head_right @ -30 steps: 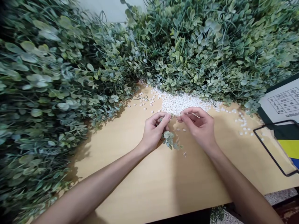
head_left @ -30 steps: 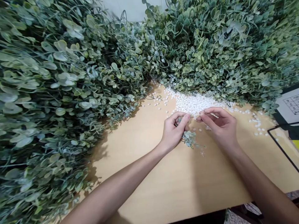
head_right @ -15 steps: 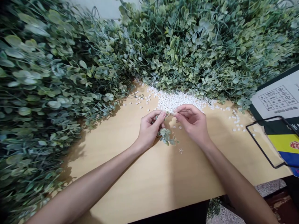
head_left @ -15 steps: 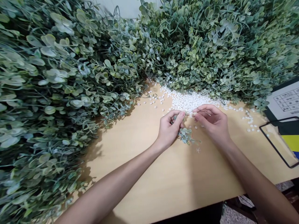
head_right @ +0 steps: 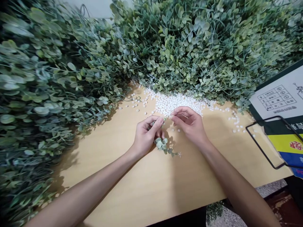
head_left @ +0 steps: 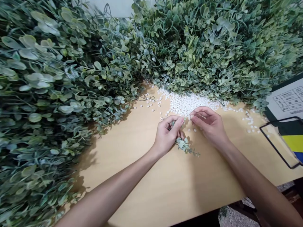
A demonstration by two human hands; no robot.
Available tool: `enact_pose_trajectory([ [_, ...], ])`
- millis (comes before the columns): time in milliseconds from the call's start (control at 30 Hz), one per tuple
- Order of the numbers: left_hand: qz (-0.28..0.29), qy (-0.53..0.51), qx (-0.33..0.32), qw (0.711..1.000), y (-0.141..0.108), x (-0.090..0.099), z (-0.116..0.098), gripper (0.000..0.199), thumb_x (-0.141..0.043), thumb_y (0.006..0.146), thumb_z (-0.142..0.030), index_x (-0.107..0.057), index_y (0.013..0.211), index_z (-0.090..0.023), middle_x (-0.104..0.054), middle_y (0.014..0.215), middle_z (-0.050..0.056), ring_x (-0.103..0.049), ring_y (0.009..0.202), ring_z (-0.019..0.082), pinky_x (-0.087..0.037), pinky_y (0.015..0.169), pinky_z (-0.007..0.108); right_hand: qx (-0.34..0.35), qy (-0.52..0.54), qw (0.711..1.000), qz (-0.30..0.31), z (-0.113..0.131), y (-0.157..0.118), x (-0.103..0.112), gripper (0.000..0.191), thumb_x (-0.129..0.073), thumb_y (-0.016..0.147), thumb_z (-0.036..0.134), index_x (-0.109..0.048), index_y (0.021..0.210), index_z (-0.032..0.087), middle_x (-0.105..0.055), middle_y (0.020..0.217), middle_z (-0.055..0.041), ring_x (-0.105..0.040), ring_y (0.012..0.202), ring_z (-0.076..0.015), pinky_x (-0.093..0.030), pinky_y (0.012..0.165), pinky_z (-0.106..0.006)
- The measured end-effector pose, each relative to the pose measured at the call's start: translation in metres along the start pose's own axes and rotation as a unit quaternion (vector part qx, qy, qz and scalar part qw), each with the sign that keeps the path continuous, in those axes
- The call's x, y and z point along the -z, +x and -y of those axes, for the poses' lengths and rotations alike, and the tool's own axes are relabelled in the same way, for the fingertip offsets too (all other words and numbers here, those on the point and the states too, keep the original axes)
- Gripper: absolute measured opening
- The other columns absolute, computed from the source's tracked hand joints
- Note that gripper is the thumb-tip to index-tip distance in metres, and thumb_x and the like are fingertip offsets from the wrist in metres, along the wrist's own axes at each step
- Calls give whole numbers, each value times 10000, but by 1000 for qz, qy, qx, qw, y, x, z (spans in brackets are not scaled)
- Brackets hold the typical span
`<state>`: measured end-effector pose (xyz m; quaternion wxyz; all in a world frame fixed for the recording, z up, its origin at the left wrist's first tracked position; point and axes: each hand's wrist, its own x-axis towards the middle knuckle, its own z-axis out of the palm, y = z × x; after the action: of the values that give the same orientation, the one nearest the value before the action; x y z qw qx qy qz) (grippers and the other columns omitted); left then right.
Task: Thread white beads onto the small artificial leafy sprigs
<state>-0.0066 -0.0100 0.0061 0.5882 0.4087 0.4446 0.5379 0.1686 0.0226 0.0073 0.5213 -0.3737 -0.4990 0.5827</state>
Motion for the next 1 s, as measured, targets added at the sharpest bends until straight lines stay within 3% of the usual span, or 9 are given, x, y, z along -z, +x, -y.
enact_pose_trajectory([
  [133,10,4,1,1000,-3,2,1,396,-773,891,-559,-657,835,-185,-501,458,-73,-637,431,144,-471,457,226,-11,14,999,28,-3,-2,0,257,-901,835,329,-719,998,248,-732,1006,-8,-715,863,-153,-631,836,-307],
  [500,10,31,2,999,-8,5,2,340,-729,949,-509,-680,877,-179,-556,478,-61,-621,434,125,-481,473,226,-40,18,997,57,7,-7,-7,265,-892,849,338,-694,990,233,-727,995,-12,-731,806,-152,-649,788,-320],
  [833,22,24,29,999,-10,5,0,325,-735,950,-494,-661,879,-185,-571,482,-70,-624,450,122,-489,494,220,-24,24,998,60,8,-8,-5,194,-865,883,248,-732,1025,238,-728,1017,-26,-721,911,-152,-625,804,-280],
  [1000,19,26,26,999,-10,6,1,329,-738,945,-497,-657,874,-186,-567,480,-71,-619,448,120,-484,497,219,-19,26,998,57,8,-8,-6,178,-855,888,228,-734,1018,243,-731,999,-19,-716,873,-142,-623,792,-278],
])
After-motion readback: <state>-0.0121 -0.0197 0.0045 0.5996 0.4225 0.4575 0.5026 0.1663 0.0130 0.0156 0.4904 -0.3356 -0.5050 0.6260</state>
